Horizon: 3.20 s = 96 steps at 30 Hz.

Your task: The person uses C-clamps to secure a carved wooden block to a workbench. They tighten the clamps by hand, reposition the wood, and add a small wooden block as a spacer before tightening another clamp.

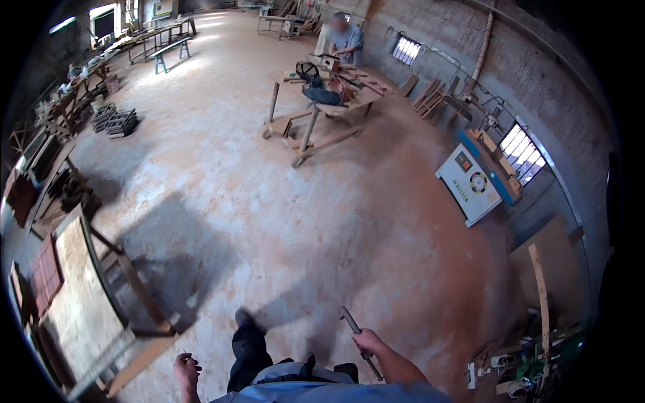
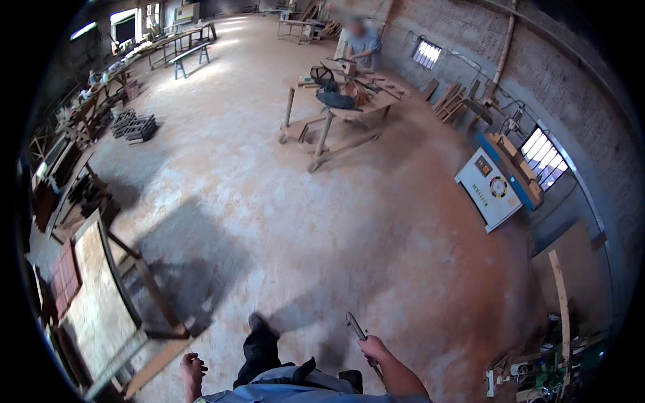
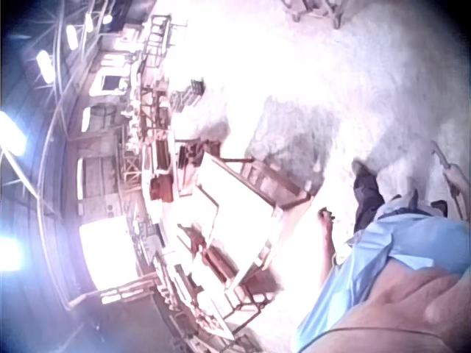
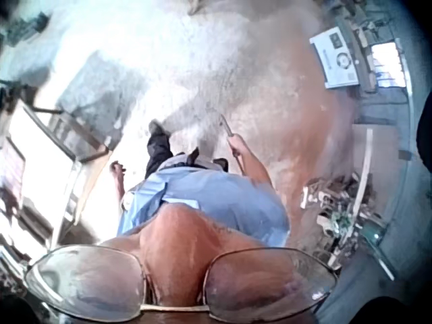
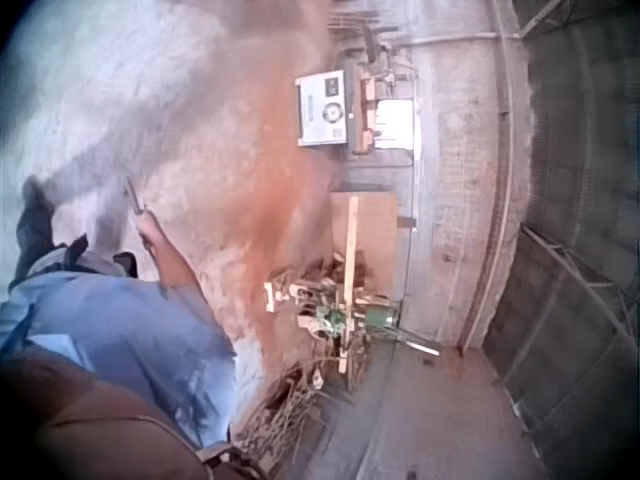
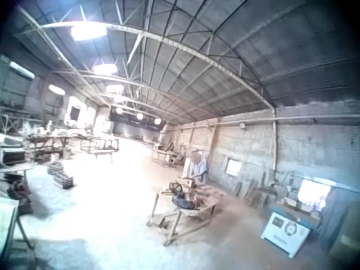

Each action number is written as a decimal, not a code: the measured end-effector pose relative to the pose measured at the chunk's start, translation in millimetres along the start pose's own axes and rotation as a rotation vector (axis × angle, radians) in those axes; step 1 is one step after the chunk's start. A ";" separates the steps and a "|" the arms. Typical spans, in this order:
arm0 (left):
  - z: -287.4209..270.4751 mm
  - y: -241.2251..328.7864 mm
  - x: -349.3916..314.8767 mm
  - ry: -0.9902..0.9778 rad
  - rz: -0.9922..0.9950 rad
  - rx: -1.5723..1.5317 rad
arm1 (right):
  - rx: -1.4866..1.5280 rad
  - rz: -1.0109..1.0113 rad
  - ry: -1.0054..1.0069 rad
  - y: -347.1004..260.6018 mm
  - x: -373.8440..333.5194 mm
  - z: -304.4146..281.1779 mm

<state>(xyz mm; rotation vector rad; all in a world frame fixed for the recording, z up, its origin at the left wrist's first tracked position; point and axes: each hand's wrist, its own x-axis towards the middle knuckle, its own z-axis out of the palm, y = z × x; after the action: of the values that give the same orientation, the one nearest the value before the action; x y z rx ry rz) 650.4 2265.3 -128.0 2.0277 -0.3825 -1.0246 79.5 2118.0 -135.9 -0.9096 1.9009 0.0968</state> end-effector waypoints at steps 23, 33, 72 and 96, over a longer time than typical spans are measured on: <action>123.8 595.8 644.7 -0.062 0.140 0.111 | 0.069 0.008 -0.057 -718.4 345.2 -15.1; 208.5 828.5 932.7 -0.260 0.328 0.075 | 0.047 -0.158 0.211 -1105.5 421.0 -82.6; 865.7 1732.7 1273.7 -2.524 0.645 -0.211 | 1.254 -0.231 0.190 -1810.7 744.8 -446.1; 1284.6 1918.1 1373.8 -2.540 0.402 0.233 | 0.793 -0.075 0.623 -1981.5 985.9 -717.1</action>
<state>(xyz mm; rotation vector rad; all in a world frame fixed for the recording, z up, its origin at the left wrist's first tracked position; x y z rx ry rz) 675.7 -401.0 199.4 -0.4829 -1.8771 -2.5739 560.7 -150.8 47.0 -0.4704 2.1707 -1.0201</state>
